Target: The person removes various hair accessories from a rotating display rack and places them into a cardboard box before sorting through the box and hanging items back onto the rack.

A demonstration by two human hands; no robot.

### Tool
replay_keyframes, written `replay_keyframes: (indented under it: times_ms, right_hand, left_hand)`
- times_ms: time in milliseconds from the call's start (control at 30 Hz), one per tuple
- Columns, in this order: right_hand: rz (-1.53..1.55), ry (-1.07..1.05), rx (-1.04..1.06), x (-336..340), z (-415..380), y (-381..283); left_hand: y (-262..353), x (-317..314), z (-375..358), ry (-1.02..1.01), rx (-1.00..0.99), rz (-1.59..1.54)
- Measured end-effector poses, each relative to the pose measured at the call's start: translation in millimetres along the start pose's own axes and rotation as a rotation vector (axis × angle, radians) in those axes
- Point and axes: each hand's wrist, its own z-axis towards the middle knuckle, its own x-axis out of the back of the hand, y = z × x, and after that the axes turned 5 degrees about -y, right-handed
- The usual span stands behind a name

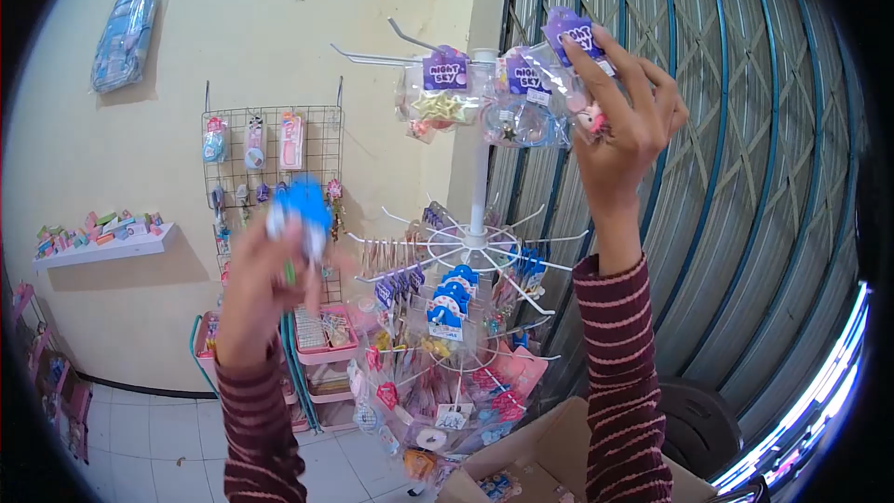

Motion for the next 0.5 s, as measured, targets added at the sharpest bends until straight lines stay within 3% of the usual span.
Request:
replay_keyframes:
  times_ms: [133, 267, 433, 500]
  right_hand:
    - [0.121, -0.054, -0.06, 4, 3, 5]
    - [0.452, -0.049, -0.186, 6, 5, 10]
    - [0.745, -0.069, -0.348, 7, 7, 17]
    - [0.874, -0.186, -0.566, 13, 10, 15]
  left_hand:
    - [45, -10, 67, 0.008, -0.234, 0.126]
    - [49, -17, 113, 0.003, -0.393, 0.206]
    - [49, -33, 142, -0.1, -0.377, 0.149]
    - [48, -41, 146, -0.155, -0.396, 0.088]
